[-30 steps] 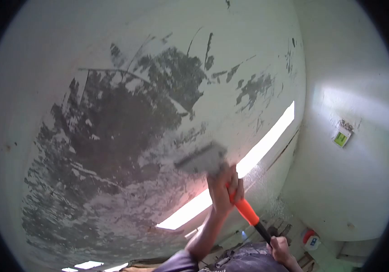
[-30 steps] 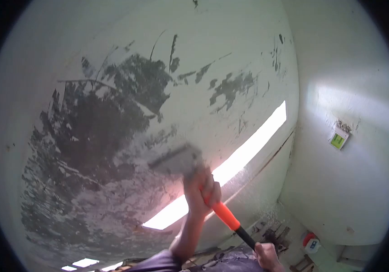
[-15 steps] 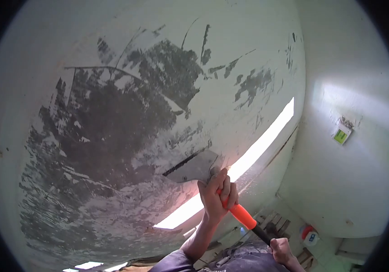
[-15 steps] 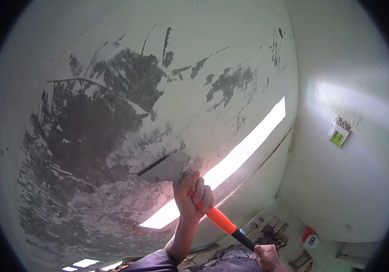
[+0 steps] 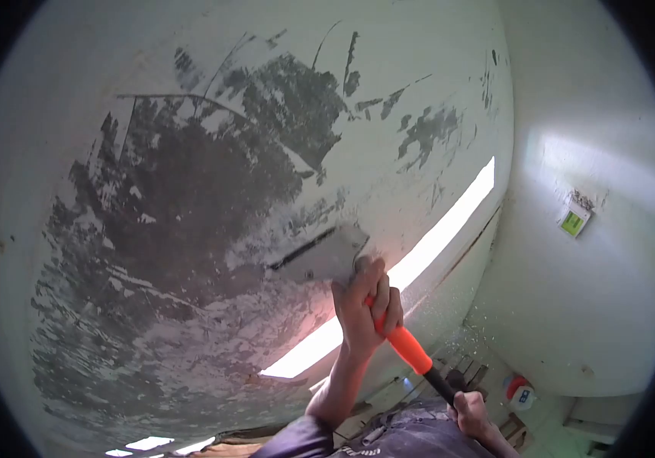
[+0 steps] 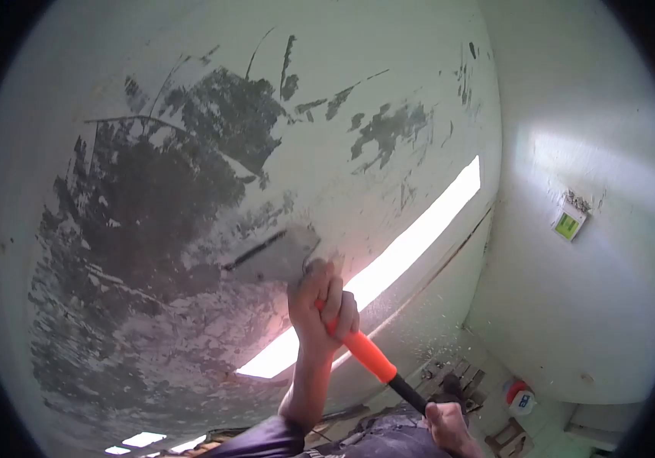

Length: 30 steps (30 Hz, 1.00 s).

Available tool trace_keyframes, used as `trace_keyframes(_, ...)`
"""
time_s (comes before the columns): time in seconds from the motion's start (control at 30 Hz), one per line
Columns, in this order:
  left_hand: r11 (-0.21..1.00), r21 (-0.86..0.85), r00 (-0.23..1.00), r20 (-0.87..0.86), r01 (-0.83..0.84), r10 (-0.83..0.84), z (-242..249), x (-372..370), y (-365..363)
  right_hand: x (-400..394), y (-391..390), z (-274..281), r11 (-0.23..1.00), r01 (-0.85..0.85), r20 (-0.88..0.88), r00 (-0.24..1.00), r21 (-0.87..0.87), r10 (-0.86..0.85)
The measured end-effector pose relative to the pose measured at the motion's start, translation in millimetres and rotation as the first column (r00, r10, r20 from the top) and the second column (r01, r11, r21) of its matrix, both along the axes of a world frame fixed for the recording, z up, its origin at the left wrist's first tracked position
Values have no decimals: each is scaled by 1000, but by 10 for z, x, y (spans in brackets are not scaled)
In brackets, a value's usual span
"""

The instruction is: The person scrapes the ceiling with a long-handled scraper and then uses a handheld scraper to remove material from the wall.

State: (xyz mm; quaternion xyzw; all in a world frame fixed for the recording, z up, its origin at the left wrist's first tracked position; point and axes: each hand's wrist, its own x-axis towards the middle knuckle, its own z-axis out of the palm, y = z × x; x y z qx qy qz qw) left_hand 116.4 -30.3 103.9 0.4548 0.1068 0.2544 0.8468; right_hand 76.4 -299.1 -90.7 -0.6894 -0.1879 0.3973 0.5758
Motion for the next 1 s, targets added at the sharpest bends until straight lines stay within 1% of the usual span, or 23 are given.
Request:
trace_keyframes(0.03, 1000, 6, 1000, 26, 2, -2, 21, 20, -8, 40, 16, -49, 1000, 2, 5, 1000, 23, -2)
trace_keyframes(0.07, 999, -11, 999, 7, -31, 31, -105, -35, -23, -42, -63, -92, 1000, 6, 4, 1000, 24, -6)
trace_keyframes(0.17, 998, 28, 999, 12, 48, -48, -50, -97, -86, -61, -26, -55, 999, 28, 57, 998, 17, -29)
trace_keyframes(0.23, 1000, -16, 1000, -10, 8, -8, -81, -16, -39, -49, -17, -44, 999, 40, 16, 999, 4, -40)
trace_keyframes(0.3, 999, -43, 1000, 5, -19, 19, 81, 43, -51, -158, -146, -53, 1000, 6, 23, 1000, -13, -5)
trace_keyframes(0.33, 999, -7, 999, 2, -37, 37, -14, -25, -81, -144, -131, -78, 1000, 5, 57, 998, 3, -5)
trace_keyframes(0.37, 998, 59, 1000, -4, -15, 15, -186, -64, -83, -85, -72, -102, 1000, 13, 101, 995, 27, -16)
trace_keyframes(0.4, 998, 54, 1000, 29, 10, -11, -187, -17, -76, -116, -98, 3, 1000, 18, 106, 994, 15, -20)
trace_keyframes(0.43, 999, 36, 999, 41, 26, -28, -196, -31, -80, -74, -41, 19, 1000, 22, 104, 994, 17, -24)
trace_keyframes(0.5, 1000, -13, 1000, 17, 24, -24, 53, 105, -81, -9, 32, 34, 998, 46, -5, 999, 34, -46)
trace_keyframes(0.53, 1000, -12, 1000, -29, 13, -14, 46, 115, -57, -11, 69, -48, 997, 68, -64, 996, 47, -65)
trace_keyframes(0.57, 1000, -10, 1000, -21, 12, -12, -15, 49, -63, -33, 3, -61, 997, 66, -57, 996, 50, -63)
trace_keyframes(0.63, 999, -35, 1000, 0, 30, -30, 13, -83, -128, -80, -68, 18, 999, 23, 60, 998, 26, -24)
trace_keyframes(0.7, 998, -21, 998, 0, 57, -57, -4, -14, -50, -80, -25, 17, 999, 53, 26, 998, 3, -53)
trace_keyframes(0.73, 997, -26, 997, 27, 70, -70, -35, 49, 28, -41, 17, -9, 997, 70, -28, 997, 24, -69)
trace_keyframes(0.77, 997, -33, 995, 64, 75, -73, 95, 111, 20, 29, 56, 60, 996, 80, -73, 994, 41, -77)
trace_keyframes(0.8, 999, -32, 999, 25, 32, -31, 176, 113, -30, 41, 95, 152, 994, 104, -21, 994, 33, -104)
trace_keyframes(0.83, 999, -27, 999, 33, 25, -24, 26, 15, -57, 13, 18, 128, 995, 97, -13, 995, 39, -97)
trace_keyframes(0.87, 997, -47, 996, 67, 68, -65, -244, -93, -56, -14, -77, 55, 996, 86, 60, 994, 22, -87)
trace_keyframes(0.9, 991, -67, 989, 101, 117, -110, -321, -105, -58, -19, -132, 16, 997, 83, 133, 988, 2, -83)
trace_keyframes(0.93, 989, -43, 988, 65, 144, -141, -391, -117, -1, -52, -167, -42, 996, 92, 112, 989, 21, -94)
trace_keyframes(0.97, 988, -49, 989, 50, 144, -141, -326, -100, -15, -36, -161, -62, 996, 92, 97, 991, 17, -93)
trace_keyframes(1.0, 989, -99, 992, 58, 113, -108, -252, -49, -47, 54, -186, -87, 993, 119, 65, 991, -24, -117)
